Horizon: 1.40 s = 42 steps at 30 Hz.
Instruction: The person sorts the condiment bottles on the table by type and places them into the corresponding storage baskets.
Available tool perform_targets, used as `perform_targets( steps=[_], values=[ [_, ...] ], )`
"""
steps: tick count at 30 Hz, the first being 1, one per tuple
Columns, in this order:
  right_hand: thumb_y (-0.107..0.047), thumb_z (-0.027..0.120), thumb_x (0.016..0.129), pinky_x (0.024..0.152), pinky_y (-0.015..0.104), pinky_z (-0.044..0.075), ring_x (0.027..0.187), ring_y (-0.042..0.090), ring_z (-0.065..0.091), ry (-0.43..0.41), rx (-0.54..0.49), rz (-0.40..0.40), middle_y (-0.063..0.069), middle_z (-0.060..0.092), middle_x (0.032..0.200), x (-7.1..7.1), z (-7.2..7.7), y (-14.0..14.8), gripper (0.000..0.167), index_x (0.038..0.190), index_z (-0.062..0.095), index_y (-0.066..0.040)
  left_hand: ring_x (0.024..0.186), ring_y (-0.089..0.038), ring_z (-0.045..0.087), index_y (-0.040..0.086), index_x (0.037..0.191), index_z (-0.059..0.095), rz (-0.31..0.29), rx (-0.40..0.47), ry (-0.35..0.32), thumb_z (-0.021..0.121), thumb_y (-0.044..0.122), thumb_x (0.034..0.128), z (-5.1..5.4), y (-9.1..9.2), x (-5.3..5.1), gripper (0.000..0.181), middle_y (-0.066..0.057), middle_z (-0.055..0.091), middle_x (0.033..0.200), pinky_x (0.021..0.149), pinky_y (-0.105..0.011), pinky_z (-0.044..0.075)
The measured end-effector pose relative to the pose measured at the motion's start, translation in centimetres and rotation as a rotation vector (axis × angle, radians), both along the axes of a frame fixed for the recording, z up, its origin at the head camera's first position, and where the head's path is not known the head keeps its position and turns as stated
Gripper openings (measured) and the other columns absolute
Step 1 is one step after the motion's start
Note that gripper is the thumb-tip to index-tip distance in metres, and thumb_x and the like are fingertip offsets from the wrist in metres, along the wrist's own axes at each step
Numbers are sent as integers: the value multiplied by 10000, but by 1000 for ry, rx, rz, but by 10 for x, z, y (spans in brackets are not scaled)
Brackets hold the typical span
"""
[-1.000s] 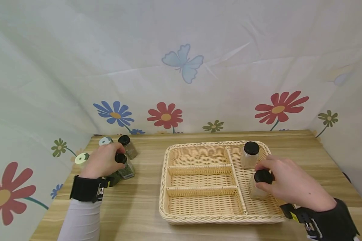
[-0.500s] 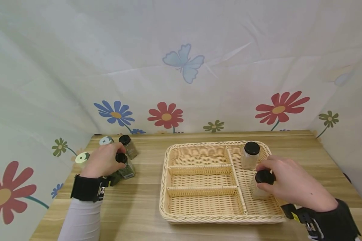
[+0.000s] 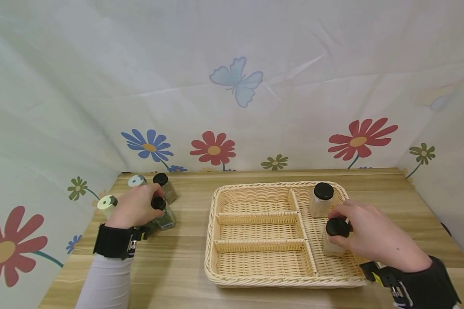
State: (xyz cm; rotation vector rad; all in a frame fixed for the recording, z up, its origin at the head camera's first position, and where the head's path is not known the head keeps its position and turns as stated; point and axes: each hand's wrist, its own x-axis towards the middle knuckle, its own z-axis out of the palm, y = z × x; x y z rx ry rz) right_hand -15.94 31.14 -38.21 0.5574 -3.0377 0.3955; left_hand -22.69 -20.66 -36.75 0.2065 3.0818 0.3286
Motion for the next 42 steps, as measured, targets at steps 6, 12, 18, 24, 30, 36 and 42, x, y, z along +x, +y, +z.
perform_targets(
  steps=[6, 12, 18, 24, 30, 36, 42],
  values=[
    [-306, 962, 691, 582, 217, 399, 697, 61, 471, -1, 4, -3, -77, 647, 910, 2, 1, -2, 445, 1041, 744, -140, 899, -287, 670, 99, 1118, 681, -2, 7, -4, 887, 171, 756, -2, 2, -1, 422, -128, 716, 1058, 756, -482, 562],
    [-287, 956, 702, 581, 215, 395, 687, 38, 463, 3, 2, 14, -89, 638, 905, 2, 2, -1, 424, 1038, 746, -137, 910, -291, 673, 95, 1126, 686, -7, 19, -1, 887, 164, 754, -2, 3, 0, 429, -134, 720, 1067, 776, -482, 565],
    [-293, 960, 696, 576, 213, 392, 684, 21, 460, -1, -3, 22, -103, 628, 889, 3, 3, 0, 410, 1014, 741, -156, 930, -294, 678, 85, 1148, 689, -4, 22, -14, 890, 168, 759, -2, 2, -1, 446, -137, 722, 1090, 789, -492, 567],
    [-320, 981, 656, 568, 209, 392, 667, 1, 445, -10, -1, 39, -118, 608, 862, 6, 4, 1, 422, 968, 724, -197, 959, -305, 686, 89, 1145, 687, -4, 16, -19, 896, 171, 760, -1, 4, -1, 445, -141, 725, 1105, 807, -495, 571],
    [-353, 987, 637, 574, 205, 403, 673, 1, 454, -22, 19, 42, -118, 616, 863, 6, 4, 3, 449, 963, 721, -199, 964, -315, 691, 92, 1148, 687, 5, 11, -28, 902, 169, 757, -1, 5, -1, 453, -147, 726, 1109, 806, -501, 572],
    [-365, 988, 631, 575, 200, 414, 683, -3, 466, -48, 16, 50, -116, 612, 864, 7, 4, 5, 458, 962, 711, -211, 943, -319, 696, 93, 1152, 688, 10, 5, -32, 910, 162, 747, -4, 7, -3, 467, -152, 731, 1106, 795, -496, 574],
    [-367, 985, 634, 570, 196, 409, 683, 6, 459, -80, 16, 49, -114, 605, 860, 7, 4, 6, 460, 969, 709, -217, 945, -324, 695, 82, 1156, 683, 3, 3, -39, 910, 160, 747, -7, 7, -4, 475, -162, 724, 1107, 788, -495, 576]
  ],
)
